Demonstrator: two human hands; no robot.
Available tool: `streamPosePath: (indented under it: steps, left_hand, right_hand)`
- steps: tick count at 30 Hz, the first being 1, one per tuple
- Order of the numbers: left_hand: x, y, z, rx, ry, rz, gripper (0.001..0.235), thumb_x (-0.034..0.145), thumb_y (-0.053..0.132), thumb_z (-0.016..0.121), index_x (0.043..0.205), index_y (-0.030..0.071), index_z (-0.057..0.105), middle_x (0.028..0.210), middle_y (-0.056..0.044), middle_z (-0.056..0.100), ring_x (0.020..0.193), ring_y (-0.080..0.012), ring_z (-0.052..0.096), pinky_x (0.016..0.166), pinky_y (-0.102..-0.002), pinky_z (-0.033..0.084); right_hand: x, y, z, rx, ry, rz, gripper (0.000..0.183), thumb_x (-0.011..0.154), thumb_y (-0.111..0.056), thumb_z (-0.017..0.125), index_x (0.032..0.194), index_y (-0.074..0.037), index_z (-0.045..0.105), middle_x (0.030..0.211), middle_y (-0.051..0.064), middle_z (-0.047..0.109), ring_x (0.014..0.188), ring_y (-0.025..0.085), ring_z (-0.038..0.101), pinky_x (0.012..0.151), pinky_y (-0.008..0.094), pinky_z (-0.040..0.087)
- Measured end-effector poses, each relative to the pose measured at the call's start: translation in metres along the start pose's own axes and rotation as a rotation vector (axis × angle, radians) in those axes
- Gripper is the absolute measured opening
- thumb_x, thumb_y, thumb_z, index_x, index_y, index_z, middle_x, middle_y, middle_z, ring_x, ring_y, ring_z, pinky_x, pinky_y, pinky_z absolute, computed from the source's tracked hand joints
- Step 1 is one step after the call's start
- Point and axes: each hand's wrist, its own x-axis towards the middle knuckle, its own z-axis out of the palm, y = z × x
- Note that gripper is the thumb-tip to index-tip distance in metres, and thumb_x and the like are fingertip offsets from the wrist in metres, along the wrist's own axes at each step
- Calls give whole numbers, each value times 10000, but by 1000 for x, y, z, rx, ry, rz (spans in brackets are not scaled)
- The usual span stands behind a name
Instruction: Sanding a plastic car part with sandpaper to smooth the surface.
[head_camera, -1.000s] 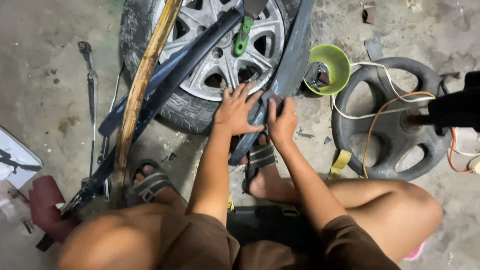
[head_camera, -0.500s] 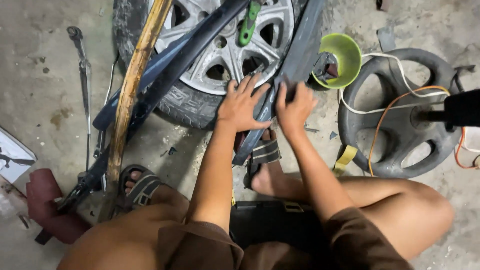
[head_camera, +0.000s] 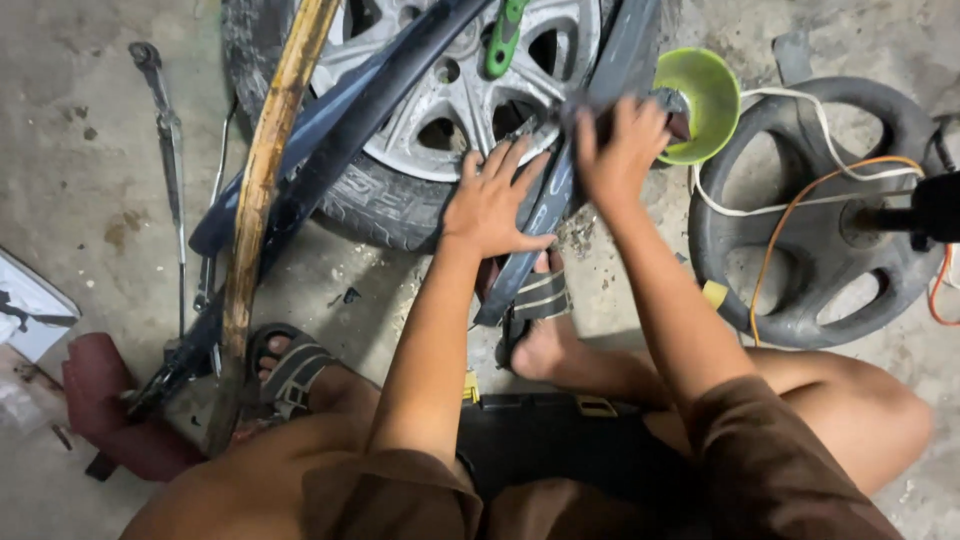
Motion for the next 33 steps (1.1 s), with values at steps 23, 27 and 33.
streamPosePath:
  steps: [23,27,33]
  left_hand:
    - [1,2,-22,-23,-79,-78,1352,746,892,636,1613,-29,155,1655,-196,297,1540,-288,280,1163,-491,272]
    - [2,5,-12,2,-45,-89,1360,737,920,630,1603,-26,177,1641,-179,323,1527,-268,296,1152,-477,268]
    - [1,3,-7,-5,14,-52,1399,662,921,661,1587,-37,234,1611,-189,371,1512,-278,323,1116,-498,299]
  right_hand:
    - [-22,20,27,-11,-86,-57,423,944,-414,824,851,-136,519,867,66,517,910,354,548,806,505,374]
    - [-11,13,35,-81,93,181,367,927,-393,784,873,-119,545,827,115,567,825,413,587,691,558,449]
    - [-57,-1,27,-139,17,103,356,933,-411,814,913,-147,576,898,85,573,946,363,582,820,534,398]
